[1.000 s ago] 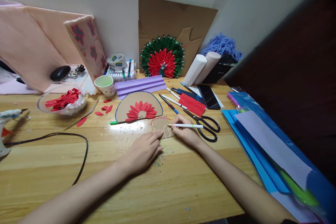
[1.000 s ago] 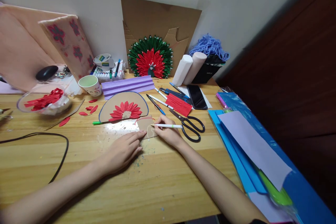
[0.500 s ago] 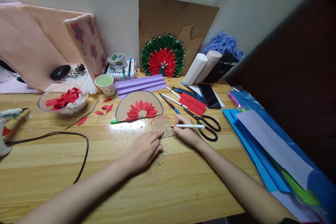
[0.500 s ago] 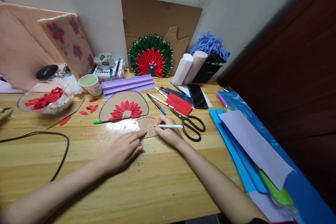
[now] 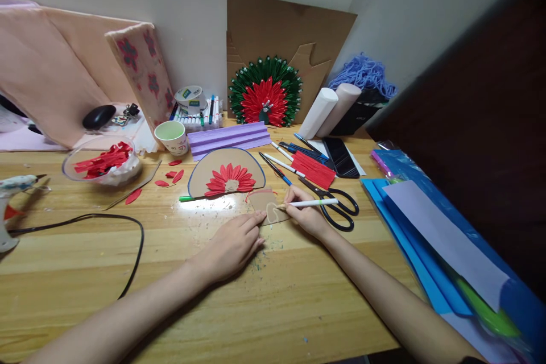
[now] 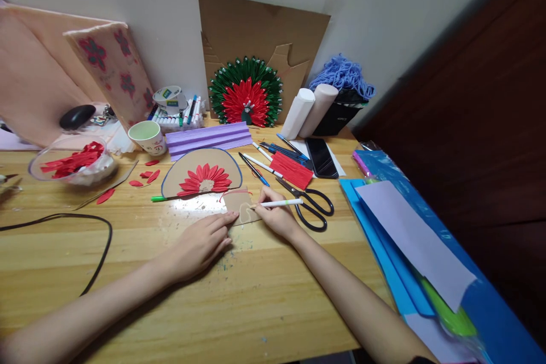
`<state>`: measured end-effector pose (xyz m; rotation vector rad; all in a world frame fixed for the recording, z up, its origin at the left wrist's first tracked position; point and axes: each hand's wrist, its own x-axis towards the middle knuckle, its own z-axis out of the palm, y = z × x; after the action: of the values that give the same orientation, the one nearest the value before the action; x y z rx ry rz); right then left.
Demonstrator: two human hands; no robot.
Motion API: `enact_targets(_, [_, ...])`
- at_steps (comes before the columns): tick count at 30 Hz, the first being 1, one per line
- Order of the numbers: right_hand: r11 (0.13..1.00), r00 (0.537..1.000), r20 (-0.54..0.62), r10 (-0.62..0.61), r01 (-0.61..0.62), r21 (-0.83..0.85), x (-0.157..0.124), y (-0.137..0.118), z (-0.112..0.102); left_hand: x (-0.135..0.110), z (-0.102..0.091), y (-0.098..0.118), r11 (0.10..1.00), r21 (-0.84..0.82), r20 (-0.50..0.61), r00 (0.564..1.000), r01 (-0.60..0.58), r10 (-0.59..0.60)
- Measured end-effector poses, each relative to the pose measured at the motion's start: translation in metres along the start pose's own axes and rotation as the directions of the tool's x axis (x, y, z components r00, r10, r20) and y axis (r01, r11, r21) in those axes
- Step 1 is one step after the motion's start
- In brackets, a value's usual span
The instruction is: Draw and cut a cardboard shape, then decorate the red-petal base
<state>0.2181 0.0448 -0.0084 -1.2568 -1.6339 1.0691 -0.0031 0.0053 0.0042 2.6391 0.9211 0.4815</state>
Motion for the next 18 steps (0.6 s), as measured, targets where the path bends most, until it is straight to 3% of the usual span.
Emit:
enact_targets(4, [0.999, 1.0, 0.006, 0.026, -0.026, 0.024, -0.0013, -0.0038, 0.0031, -0.0003, 0.0015, -0.0012, 1.0, 0.011, -0.007, 1.0, -0.006, 0.006])
enact_targets(11, [0.988, 0.998, 0.022, 0.051, -0.048, -0.147, -0.0034, -0.0047, 0.0074, -0.0003, 0.0023, -0.001, 0.999, 0.05, 0.02, 1.0, -0.005, 0.004])
enact_targets(18, [0.993, 0.994, 0.106, 0.037, -0.024, -0.117, -0.0028, -0.0053, 0.007, -0.0005, 0.0019, -0.0005, 0.999, 0.046, 0.011, 1.0, -0.008, 0.008])
